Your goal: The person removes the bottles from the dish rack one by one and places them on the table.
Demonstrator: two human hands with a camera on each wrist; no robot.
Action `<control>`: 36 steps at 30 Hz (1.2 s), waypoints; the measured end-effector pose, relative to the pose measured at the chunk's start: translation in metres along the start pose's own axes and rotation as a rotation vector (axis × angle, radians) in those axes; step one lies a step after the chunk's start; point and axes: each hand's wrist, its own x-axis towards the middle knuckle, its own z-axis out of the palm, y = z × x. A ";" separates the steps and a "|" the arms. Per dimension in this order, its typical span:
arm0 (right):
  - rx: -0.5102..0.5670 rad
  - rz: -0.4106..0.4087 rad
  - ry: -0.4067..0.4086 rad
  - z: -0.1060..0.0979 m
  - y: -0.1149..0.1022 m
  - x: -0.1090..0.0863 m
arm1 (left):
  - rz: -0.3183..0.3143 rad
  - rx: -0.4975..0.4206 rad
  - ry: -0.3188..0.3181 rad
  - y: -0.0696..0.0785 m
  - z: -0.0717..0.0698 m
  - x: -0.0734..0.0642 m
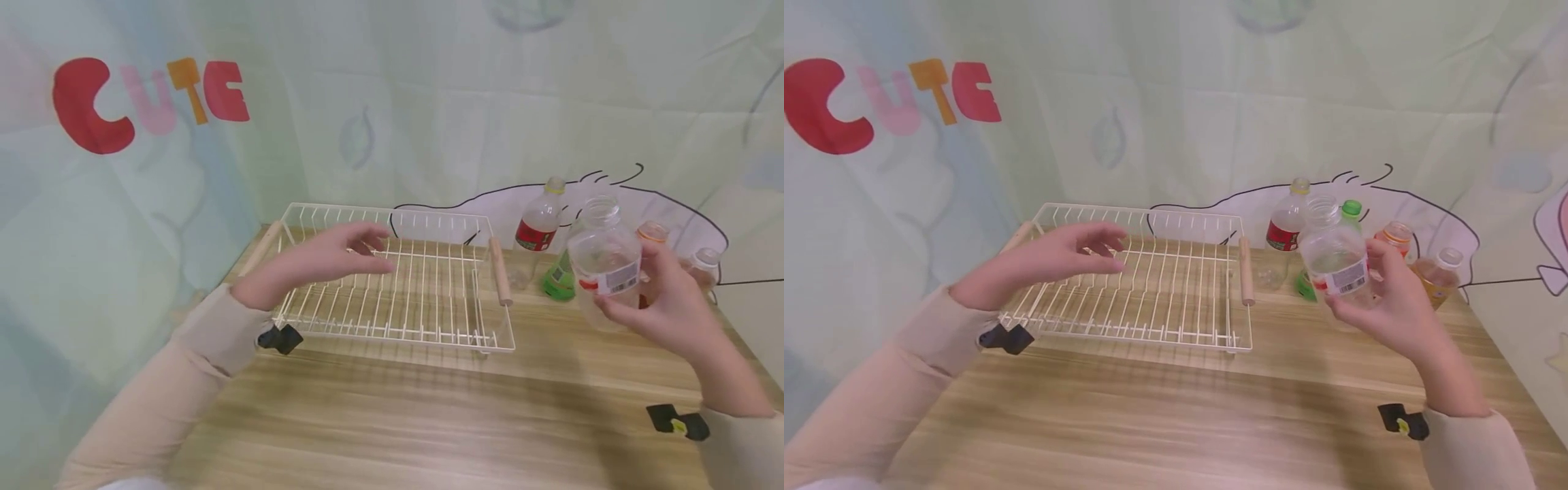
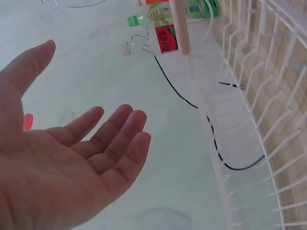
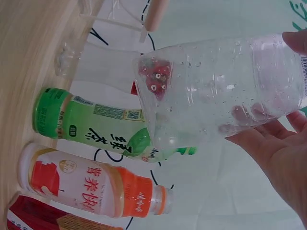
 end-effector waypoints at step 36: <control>0.069 0.477 0.091 0.058 0.046 -0.020 | 0.005 0.311 0.360 -0.080 0.062 -0.059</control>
